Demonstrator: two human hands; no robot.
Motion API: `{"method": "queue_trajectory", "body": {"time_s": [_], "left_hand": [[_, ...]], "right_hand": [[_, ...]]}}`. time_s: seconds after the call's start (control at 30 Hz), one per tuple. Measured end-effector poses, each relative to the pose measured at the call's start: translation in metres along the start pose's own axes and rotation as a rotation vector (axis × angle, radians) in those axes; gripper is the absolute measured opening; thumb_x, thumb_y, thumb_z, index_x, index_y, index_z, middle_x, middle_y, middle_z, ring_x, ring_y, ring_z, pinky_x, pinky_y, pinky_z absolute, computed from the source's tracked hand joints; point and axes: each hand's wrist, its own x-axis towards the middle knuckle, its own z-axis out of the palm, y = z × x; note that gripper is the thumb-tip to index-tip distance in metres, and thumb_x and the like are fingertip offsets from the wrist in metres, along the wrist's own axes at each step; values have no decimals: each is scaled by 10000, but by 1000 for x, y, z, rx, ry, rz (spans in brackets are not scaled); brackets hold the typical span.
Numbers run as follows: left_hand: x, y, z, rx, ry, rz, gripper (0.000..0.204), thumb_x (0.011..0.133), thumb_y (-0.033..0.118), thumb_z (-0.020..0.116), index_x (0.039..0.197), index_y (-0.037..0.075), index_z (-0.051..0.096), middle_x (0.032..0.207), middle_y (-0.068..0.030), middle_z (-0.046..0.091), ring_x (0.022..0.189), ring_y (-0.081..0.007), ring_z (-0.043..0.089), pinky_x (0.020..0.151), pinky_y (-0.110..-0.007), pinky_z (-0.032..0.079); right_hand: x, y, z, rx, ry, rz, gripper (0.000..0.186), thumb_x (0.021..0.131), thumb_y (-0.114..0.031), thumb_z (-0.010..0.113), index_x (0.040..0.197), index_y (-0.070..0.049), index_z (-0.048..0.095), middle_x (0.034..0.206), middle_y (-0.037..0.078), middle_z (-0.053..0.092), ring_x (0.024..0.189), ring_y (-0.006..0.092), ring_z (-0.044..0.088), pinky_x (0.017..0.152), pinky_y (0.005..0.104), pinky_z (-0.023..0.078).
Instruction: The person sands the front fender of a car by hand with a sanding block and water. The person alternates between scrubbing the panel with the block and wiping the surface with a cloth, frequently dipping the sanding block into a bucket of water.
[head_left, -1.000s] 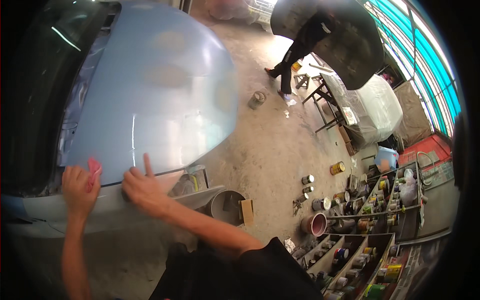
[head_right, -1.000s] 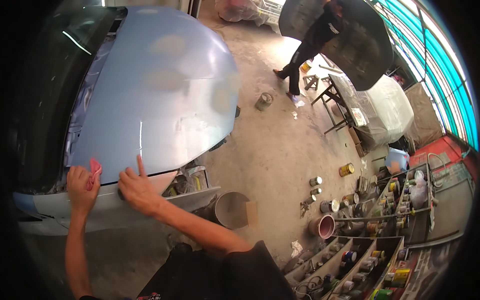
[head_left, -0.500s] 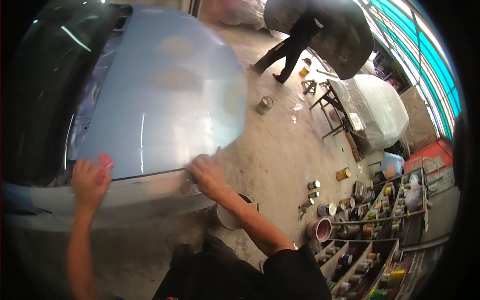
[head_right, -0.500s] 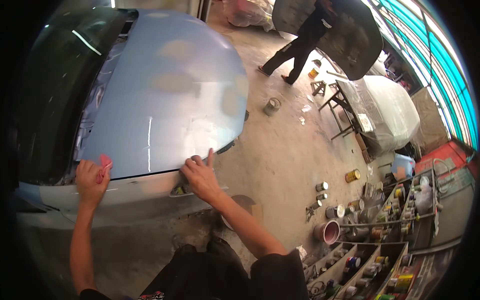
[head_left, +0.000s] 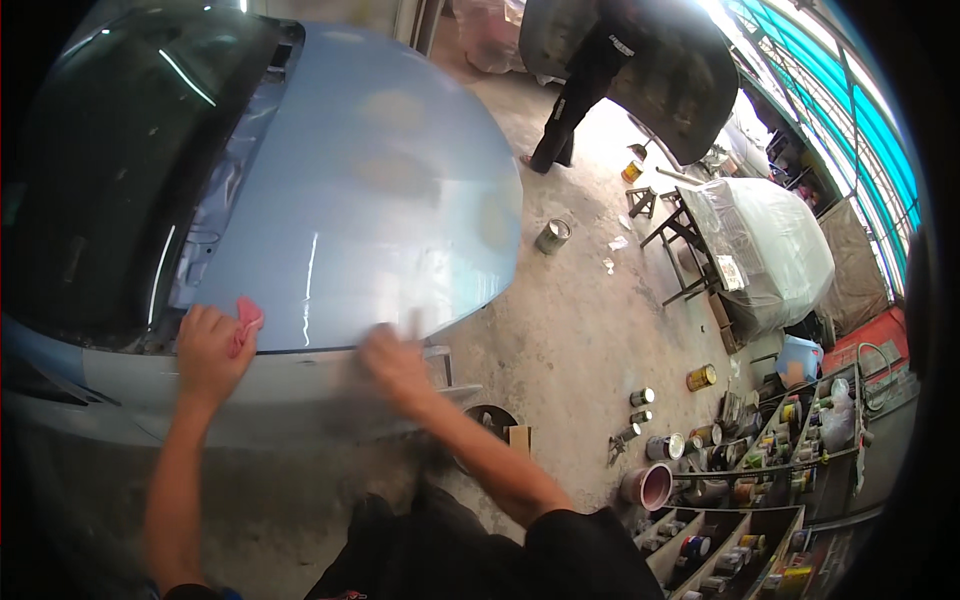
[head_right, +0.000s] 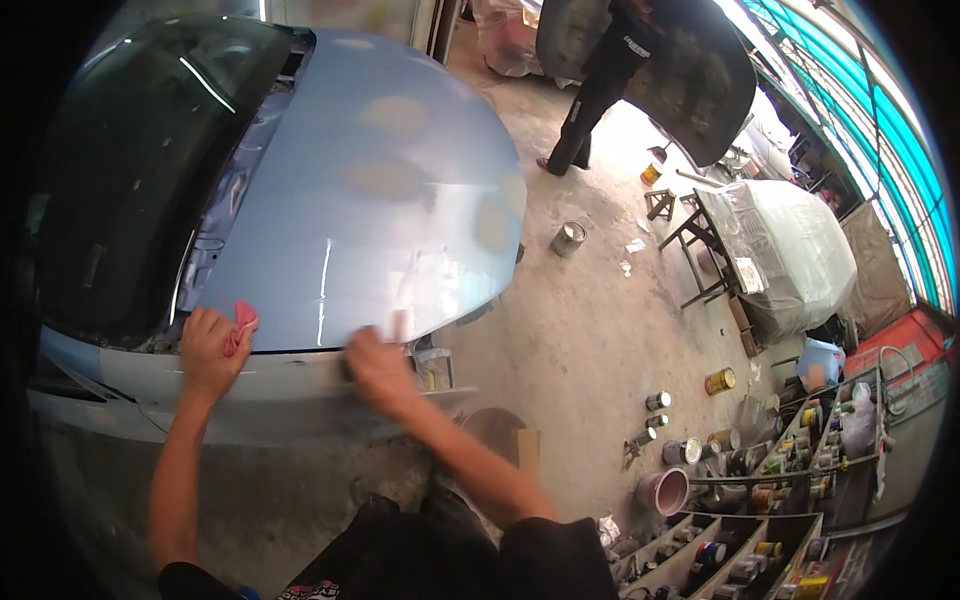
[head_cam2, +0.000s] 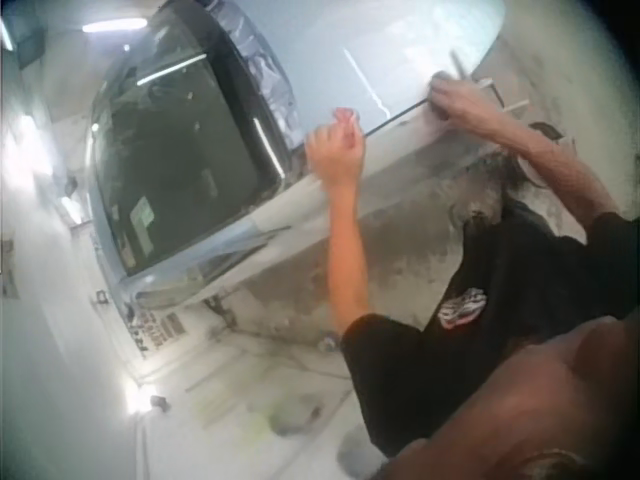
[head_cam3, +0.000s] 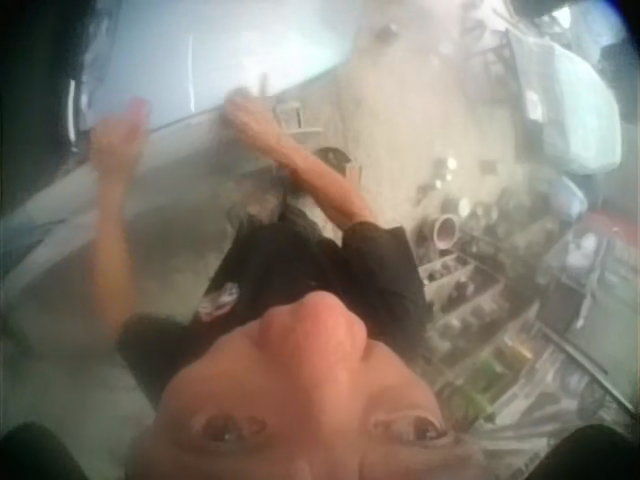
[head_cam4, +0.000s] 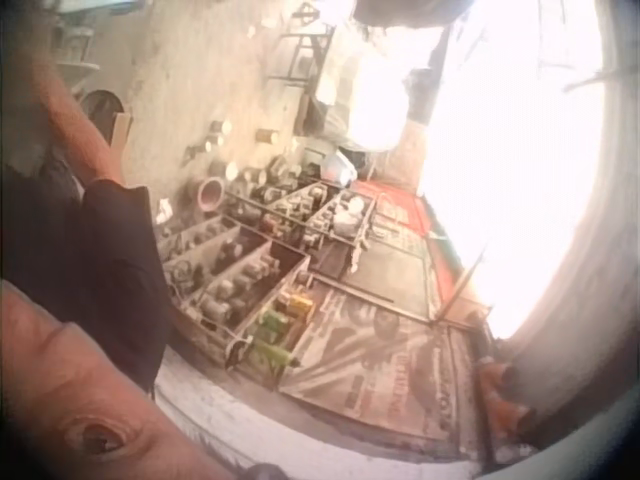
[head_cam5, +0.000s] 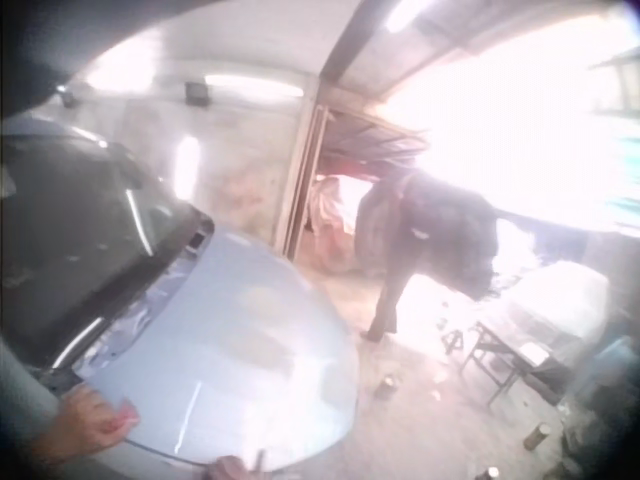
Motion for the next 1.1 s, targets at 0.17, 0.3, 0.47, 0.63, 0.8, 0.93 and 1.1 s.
{"method": "queue_trajectory", "body": {"time_s": [0.17, 0.3, 0.47, 0.63, 0.8, 0.93, 1.1], "left_hand": [[-7, -8, -5, 35, -11, 2, 268, 833, 171, 825, 756, 89, 582, 838, -83, 557, 841, -316, 552, 743, -450, 428], [-5, -9, -7, 54, 31, 34, 278, 836, 182, 827, 747, 96, 577, 835, -76, 554, 842, -318, 551, 744, -459, 434], [-4, -7, -1, 32, 14, 6, 276, 833, 183, 835, 747, 99, 586, 827, -72, 555, 844, -317, 556, 756, -464, 445], [-4, -8, -5, 25, 30, 5, 277, 827, 192, 842, 748, 102, 592, 832, -69, 565, 847, -314, 560, 756, -455, 448], [-6, -12, -2, 47, 17, 11, 278, 819, 205, 845, 750, 104, 596, 841, -68, 571, 848, -312, 561, 751, -452, 446], [-7, -11, -2, 21, -1, -1, 246, 822, 196, 836, 774, 85, 622, 857, -81, 577, 860, -320, 560, 764, -460, 447], [-5, -10, -3, 40, -9, 4, 246, 831, 197, 833, 769, 83, 624, 854, -77, 575, 860, -313, 561, 770, -457, 449]], "right_hand": [[32, -33, 11, 15, -182, -12, 266, 838, -198, 716, 1062, -72, 648, 1108, 109, 592, 1183, 330, 591, 1203, 816, 150], [-12, 23, -44, 51, -93, 180, 186, 810, -17, 612, 991, -56, 629, 1076, 116, 571, 1109, 319, 586, 1215, 820, 157], [15, -9, -17, 69, -106, 58, 215, 830, -30, 599, 1040, -70, 629, 1097, 100, 560, 1148, 309, 581, 1209, 835, 145], [-25, 37, -45, 27, -155, 179, 345, 772, -11, 675, 1111, -66, 641, 1108, 94, 562, 1194, 303, 580, 1204, 842, 132], [16, -8, -16, 135, -143, 28, 436, 741, -18, 735, 1165, -85, 656, 1109, 80, 598, 1180, 317, 596, 1184, 861, 129], [-30, 36, -46, 56, -75, 179, 365, 792, 18, 685, 1135, -106, 691, 1087, 69, 627, 1200, 309, 614, 1210, 843, 89], [-12, 17, -41, -3, -85, 74, 391, 765, 57, 651, 1121, -96, 700, 1088, 61, 620, 1230, 316, 596, 1205, 850, 71]]}}
